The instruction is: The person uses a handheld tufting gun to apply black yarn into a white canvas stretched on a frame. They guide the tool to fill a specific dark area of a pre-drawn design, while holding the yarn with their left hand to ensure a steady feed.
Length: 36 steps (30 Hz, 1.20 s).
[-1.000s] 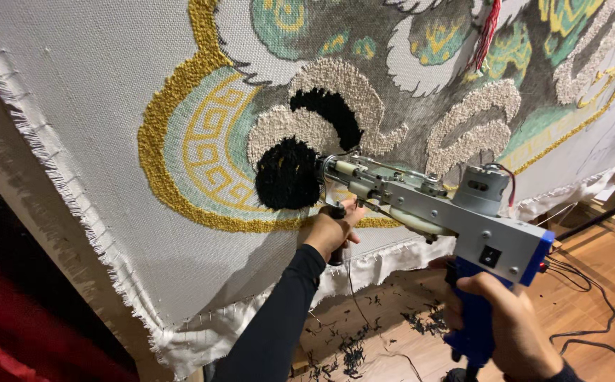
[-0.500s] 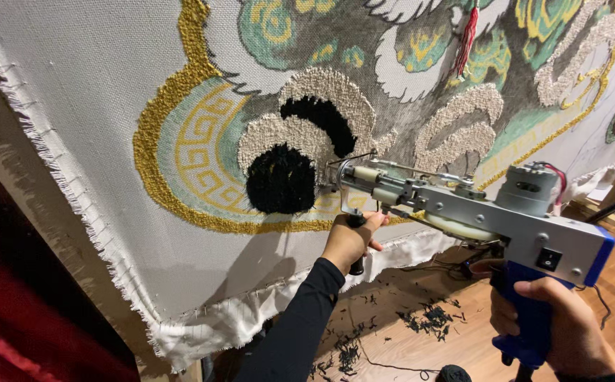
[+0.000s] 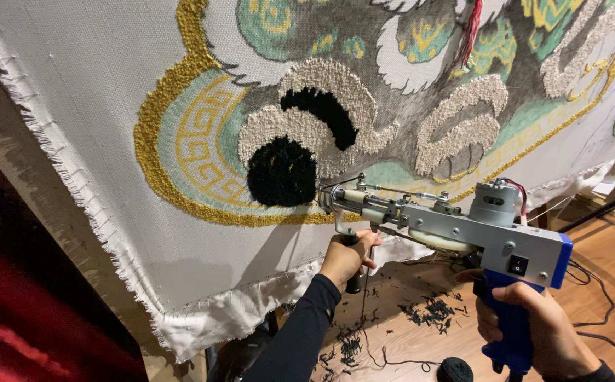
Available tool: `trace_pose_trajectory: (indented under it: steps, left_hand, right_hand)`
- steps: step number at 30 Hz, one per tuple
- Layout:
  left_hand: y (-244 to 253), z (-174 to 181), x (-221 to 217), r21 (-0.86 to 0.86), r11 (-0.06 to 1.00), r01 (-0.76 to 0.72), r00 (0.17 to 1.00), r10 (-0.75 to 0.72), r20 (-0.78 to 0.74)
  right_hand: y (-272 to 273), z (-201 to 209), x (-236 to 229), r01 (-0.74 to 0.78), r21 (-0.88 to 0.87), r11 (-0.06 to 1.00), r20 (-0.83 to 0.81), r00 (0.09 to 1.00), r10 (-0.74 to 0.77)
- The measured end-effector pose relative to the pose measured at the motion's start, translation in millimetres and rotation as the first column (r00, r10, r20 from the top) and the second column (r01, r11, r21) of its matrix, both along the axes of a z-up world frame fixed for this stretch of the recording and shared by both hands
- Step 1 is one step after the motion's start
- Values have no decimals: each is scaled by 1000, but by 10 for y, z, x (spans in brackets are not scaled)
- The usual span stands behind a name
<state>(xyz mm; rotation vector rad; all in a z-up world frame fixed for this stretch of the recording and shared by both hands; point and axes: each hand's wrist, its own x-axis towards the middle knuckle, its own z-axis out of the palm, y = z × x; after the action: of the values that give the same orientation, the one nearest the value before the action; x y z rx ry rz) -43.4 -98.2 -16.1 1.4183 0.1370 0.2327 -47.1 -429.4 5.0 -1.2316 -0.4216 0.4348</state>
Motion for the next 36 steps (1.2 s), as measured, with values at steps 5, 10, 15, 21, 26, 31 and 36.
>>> trace_pose_trajectory:
  steps: [5,10,15,21,26,31,36]
  left_hand:
    - [45,-34,-53,64,998,15,1000,-14,-23]
    - [60,-73,-43,40,999,12,999,-11,-43]
    - [57,-82,-48,38,999,9,999,-8,-42]
    - [64,-128,-42,73,997,16,999,-14,-32]
    - [88,-159,-21,58,998,15,1000,-15,-6]
    - [139,-158,-7,74,997,14,1000,-14,-4]
    - [166,-150,-1,73,997,-7,1000,6,2]
  right_hand:
    - [108,97,-84,66,-57,996,-63,996,-70]
    - [178,148,-108,121,-123,985,-115,984,-135]
    - [76,-31,19,-7,-2,1000,-23,1000,7]
    - [122,-26,7,29,29,999,-58,998,-27]
    - [113,-33,18,26,2,1000,-71,997,-26]
    - [231,69,-42,59,-34,998,-93,994,-62]
    - [280,89,-59,35,-40,999,-94,995,-38]
